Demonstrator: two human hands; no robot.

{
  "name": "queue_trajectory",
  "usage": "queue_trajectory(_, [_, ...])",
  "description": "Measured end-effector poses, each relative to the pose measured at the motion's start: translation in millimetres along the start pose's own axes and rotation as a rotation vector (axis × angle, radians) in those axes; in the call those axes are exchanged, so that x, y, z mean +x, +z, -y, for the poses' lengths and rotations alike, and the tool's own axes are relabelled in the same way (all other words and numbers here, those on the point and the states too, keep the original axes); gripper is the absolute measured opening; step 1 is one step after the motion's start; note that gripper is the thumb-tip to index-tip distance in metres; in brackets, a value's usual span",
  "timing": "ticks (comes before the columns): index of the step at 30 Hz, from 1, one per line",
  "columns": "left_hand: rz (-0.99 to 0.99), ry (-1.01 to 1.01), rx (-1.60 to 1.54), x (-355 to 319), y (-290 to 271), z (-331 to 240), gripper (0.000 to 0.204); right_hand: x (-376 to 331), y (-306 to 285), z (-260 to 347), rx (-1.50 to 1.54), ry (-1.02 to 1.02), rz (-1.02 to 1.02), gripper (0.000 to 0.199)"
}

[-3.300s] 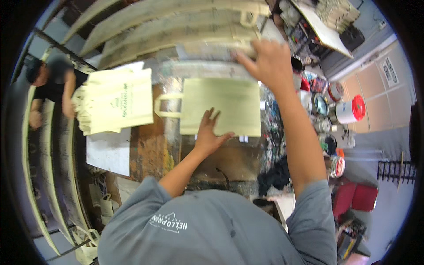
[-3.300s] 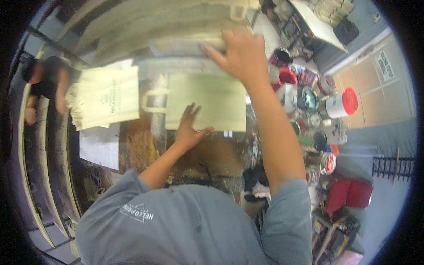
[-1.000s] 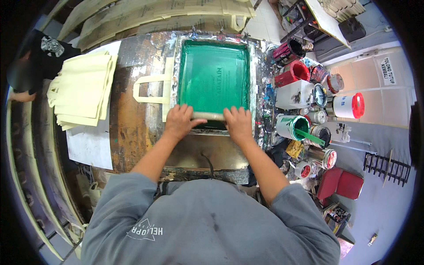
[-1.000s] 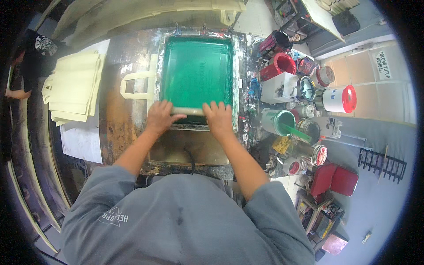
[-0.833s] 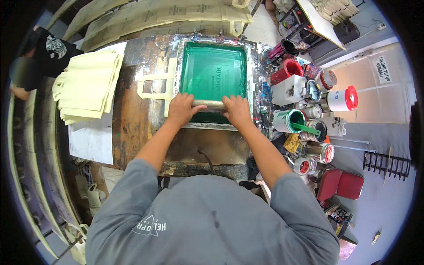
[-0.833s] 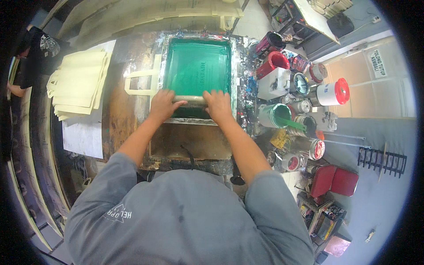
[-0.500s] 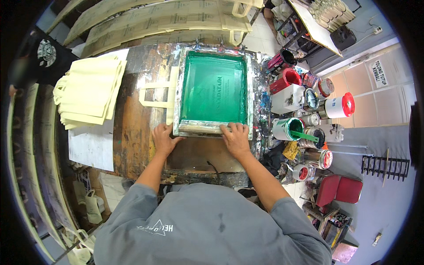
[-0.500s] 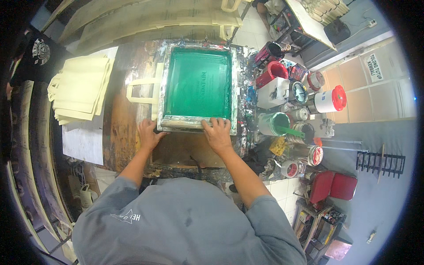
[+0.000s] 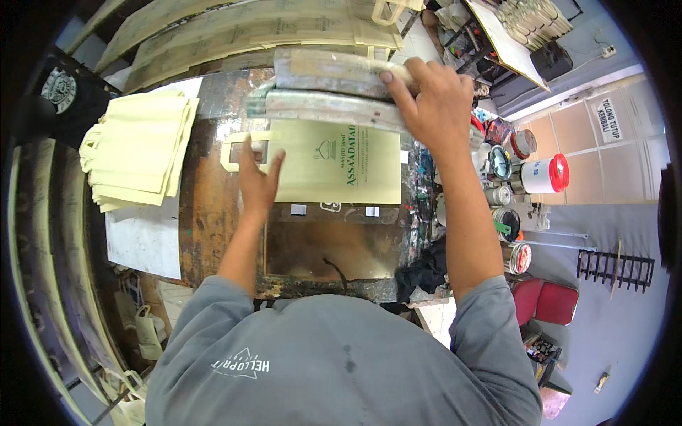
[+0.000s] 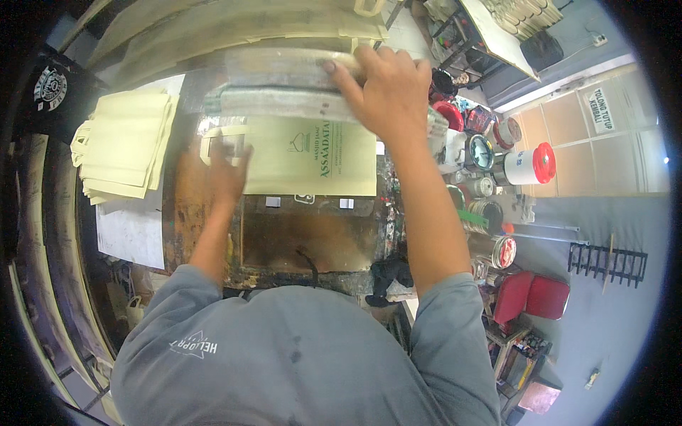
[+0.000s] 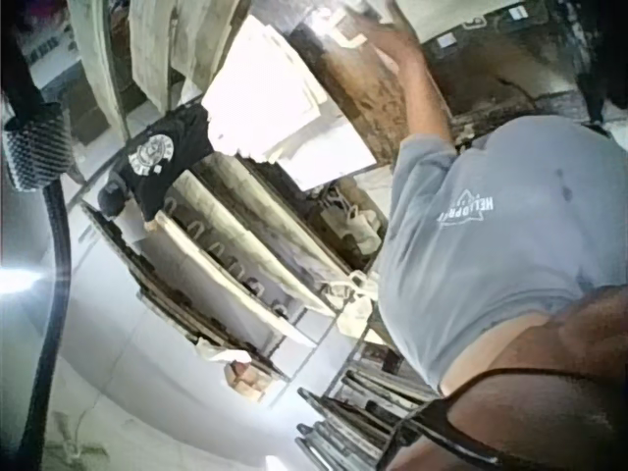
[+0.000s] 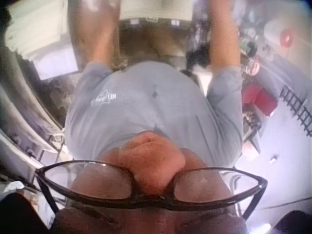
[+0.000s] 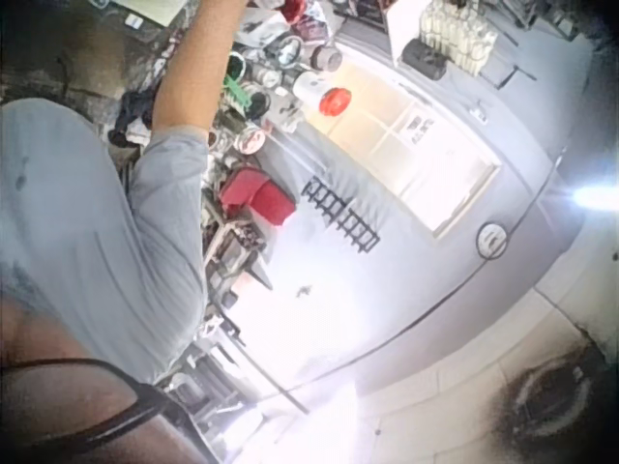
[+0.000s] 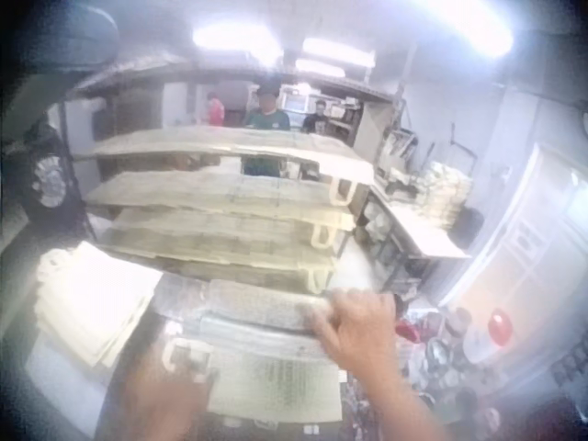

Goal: The person performs screen printing on tote bags by placing a bag on a board, lowering a screen frame, applying green ink with a squeegee, and lifting the frame to reveal the print.

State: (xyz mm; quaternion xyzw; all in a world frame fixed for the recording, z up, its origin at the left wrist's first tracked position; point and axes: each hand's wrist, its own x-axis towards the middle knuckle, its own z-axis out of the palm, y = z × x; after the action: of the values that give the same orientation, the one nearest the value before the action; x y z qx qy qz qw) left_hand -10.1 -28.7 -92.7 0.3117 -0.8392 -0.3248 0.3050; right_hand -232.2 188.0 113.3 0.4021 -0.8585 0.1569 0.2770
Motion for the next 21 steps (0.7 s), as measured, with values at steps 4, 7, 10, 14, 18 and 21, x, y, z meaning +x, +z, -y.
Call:
queue_trajectory(4, [0.145,-0.128,0.556,-102.2,52.5,81.8,0.088,21.2,-2.6,-2.7,0.034,0.058,0.004,0.054])
queue_trajectory(7, [0.183,-0.214,0.347,-110.2,59.7,100.6,0.071,24.6,-4.6,3.0,0.013,0.058,0.038,0.056])
queue_trajectory(10, [0.084,-0.273,-0.129,-70.5,63.1,127.2,0.060,26.6,-6.1,8.3,0.012,0.056,0.089,0.057])
queue_trajectory(14, [0.198,-0.132,-0.065,56.6,-5.7,37.3,0.052,28.5,-7.8,-9.8,-0.020,0.044,0.055,0.054])
queue_trajectory(18, [0.296,-0.215,-0.311,133.6,-155.4,37.4,0.058,31.5,-8.7,-3.3,-0.024,0.008,0.068,0.052])
queue_trajectory(21, [0.087,-0.307,-0.328,118.6,-296.3,51.8,0.058,19.2,-9.7,11.3,0.037,-0.006,0.040,0.047])
